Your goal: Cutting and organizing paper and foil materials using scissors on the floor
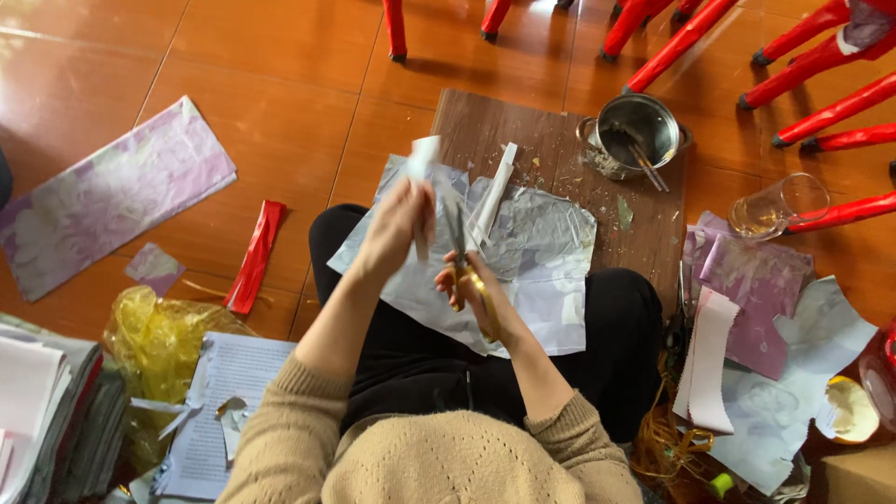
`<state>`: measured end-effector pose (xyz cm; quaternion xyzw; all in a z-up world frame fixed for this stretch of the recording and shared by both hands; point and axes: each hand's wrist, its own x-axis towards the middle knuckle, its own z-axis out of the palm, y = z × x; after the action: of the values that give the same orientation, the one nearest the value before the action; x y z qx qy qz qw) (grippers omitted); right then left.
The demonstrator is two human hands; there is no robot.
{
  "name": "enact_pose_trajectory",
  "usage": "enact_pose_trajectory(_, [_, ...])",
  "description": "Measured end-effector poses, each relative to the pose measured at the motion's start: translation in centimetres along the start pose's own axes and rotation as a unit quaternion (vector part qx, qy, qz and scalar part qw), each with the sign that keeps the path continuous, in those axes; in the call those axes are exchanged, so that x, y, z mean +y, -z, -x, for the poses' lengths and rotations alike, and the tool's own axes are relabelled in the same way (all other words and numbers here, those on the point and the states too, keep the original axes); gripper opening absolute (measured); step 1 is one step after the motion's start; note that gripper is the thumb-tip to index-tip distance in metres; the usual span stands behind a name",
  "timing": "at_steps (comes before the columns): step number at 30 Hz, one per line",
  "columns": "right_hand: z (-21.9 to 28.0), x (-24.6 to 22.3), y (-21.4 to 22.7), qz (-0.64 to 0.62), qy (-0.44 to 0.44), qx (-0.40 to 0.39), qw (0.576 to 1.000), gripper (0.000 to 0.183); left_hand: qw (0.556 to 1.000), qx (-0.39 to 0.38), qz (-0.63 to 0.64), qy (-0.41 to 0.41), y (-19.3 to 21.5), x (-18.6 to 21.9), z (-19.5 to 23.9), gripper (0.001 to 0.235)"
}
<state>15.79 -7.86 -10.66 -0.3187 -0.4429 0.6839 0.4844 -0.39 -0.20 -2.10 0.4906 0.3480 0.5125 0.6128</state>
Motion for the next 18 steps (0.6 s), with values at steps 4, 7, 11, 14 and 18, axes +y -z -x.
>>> enact_pose_trajectory(4, [0.7,-0.7,-0.5,0.101,-0.037,-0.017,0.994,0.042,0.989,0.084,0.100,-0.066,-0.5,0.9,-2.8,0.021])
enact_pose_trajectory(7, [0.1,1.4,0.8,0.201,-0.009,-0.038,0.979,0.053,0.988,0.103,0.089,-0.075,-0.7,-0.4,-3.2,0.021])
enact_pose_trajectory(11, [0.1,0.2,0.3,0.267,0.011,-0.012,0.964,0.044,0.985,0.148,0.085,-0.029,-1.0,-2.3,-2.7,0.027])
enact_pose_trajectory(14, [0.3,0.3,0.3,0.308,0.019,0.001,0.951,0.041,0.984,0.159,0.080,-0.015,-1.4,-2.8,-2.5,0.028])
enact_pose_trajectory(18, [0.9,-0.2,-0.7,0.312,0.033,0.058,0.948,0.026,0.980,0.179,0.085,-0.029,-1.8,-2.5,-2.7,0.031])
